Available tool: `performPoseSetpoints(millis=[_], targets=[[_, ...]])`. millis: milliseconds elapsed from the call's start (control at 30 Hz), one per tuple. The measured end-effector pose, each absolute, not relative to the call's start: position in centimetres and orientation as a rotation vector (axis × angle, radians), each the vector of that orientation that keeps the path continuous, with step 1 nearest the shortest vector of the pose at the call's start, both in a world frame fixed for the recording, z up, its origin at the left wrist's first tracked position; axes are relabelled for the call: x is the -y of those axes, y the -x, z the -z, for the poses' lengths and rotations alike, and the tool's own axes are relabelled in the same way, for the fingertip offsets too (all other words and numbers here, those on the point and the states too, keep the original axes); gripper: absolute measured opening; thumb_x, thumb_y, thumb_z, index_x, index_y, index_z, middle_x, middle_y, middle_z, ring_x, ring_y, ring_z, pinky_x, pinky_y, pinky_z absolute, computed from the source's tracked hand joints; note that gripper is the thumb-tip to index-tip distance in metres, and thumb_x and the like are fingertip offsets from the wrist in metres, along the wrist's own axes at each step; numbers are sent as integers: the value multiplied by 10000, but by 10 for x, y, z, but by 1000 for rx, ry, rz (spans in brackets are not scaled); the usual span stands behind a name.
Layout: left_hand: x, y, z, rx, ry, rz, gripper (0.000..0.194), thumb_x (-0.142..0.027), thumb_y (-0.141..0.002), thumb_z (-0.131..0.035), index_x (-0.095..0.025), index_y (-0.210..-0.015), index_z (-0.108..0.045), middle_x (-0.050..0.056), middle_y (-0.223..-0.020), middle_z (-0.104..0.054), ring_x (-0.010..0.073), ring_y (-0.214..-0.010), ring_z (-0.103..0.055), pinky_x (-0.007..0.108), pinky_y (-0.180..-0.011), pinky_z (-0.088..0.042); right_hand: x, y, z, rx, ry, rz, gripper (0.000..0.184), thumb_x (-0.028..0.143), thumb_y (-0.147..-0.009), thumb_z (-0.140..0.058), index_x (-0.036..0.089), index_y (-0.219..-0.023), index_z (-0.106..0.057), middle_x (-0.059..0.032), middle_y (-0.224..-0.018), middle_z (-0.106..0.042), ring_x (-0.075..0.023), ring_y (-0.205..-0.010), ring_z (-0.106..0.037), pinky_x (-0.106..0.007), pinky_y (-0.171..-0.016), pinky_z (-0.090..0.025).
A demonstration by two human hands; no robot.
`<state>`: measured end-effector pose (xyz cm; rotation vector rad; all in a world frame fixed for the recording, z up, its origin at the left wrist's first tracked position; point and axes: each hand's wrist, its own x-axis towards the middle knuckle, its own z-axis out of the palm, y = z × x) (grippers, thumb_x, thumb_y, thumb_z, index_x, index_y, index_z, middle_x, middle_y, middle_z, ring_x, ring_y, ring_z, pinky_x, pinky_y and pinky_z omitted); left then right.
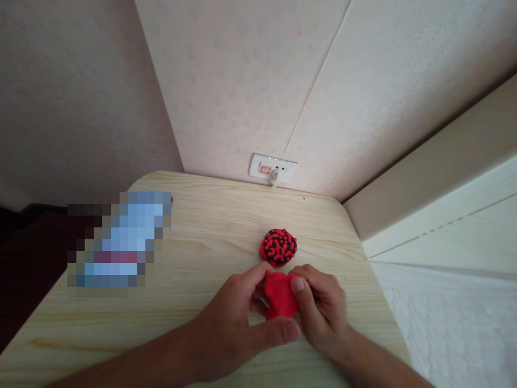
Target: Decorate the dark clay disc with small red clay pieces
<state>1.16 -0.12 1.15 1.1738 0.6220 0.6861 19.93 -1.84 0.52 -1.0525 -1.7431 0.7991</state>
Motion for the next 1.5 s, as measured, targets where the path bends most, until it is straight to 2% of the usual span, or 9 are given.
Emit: performPoseSetpoints(millis=[233, 333, 567, 733, 833, 1067, 1300, 1400, 1500], targets=[[0, -16, -14, -667, -1057, -695, 273, -386, -912, -732, -121, -920, -667, 19, -732, -636, 148, -661, -560, 260, -622, -465, 14, -202, -7, 1592, 1036, -967, 181, 369, -999, -618, 222, -894, -631, 34, -652, -579, -112, -539, -491, -218, -501, -402], [-2, -14, -18, -688, -1077, -674, 303, -413, -922, -713, -134, -831, -641, 10, -672, -629, 137, -614, -563, 243, -590, -454, 14, -200, -9, 1593, 1049, -1019, 101, 308, -975, -672, 216, -935, -682, 13, -692, -652, -110, -556, -546, -209, -516, -446], [-1, -14, -17, -640, -1001, -665, 355, -471, -971, -645, -140, -843, -655, 15, -641, -669, 134, -551, -604, 237, -571, -502, 21, -194, -7, 1344, 1051, -1215, 186, 314, -1033, -609, 204, -890, -655, 29, -538, -643, -93, -400, -534, -181, -384, -359], [-1, -15, -8, -593, -983, -705, 357, -447, -911, -754, -140, -1064, -655, 51, -895, -708, 155, -736, -639, 269, -680, -533, 17, -194, -8, 1359, 1094, -1002, 218, 314, -997, -651, 197, -816, -621, 38, -532, -597, -86, -387, -454, -187, -361, -330], [0, -15, -7, -666, -985, -662, 342, -363, -808, -865, -126, -974, -682, 46, -869, -705, 152, -732, -618, 262, -659, -512, 20, -198, -10, 1473, 1071, -834, 182, 284, -983, -653, 204, -822, -622, 32, -558, -590, -97, -420, -454, -207, -391, -350], [3, -11, -21, -676, -1111, -587, 195, -309, -907, -716, -127, -837, -726, 34, -744, -709, 155, -703, -622, 256, -653, -458, 29, -205, -3, 1557, 974, -747, 167, 298, -1016, -574, 235, -862, -569, 24, -606, -571, -116, -462, -483, -240, -442, -367], [5, -14, -19, -597, -961, -605, 313, -433, -946, -703, -120, -940, -706, 59, -792, -730, 173, -717, -695, 291, -703, -544, 30, -206, 0, 1456, 991, -803, 217, 345, -1032, -553, 223, -852, -569, 12, -610, -547, -130, -469, -465, -249, -427, -370], [5, -16, -12, -582, -866, -612, 467, -493, -847, -816, -135, -1102, -658, 58, -870, -736, 170, -710, -693, 299, -685, -533, 28, -205, 0, 1372, 1019, -747, 220, 362, -1042, -545, 219, -879, -586, 0, -641, -580, -135, -487, -492, -250, -440, -394], [4, -17, -9, -630, -846, -561, 446, -399, -714, -941, -119, -945, -682, 17, -795, -691, 136, -700, -633, 255, -659, -472, 26, -205, -1, 1327, 1026, -700, 195, 350, -1042, -560, 219, -904, -604, -4, -679, -607, -136, -526, -524, -245, -472, -424]])
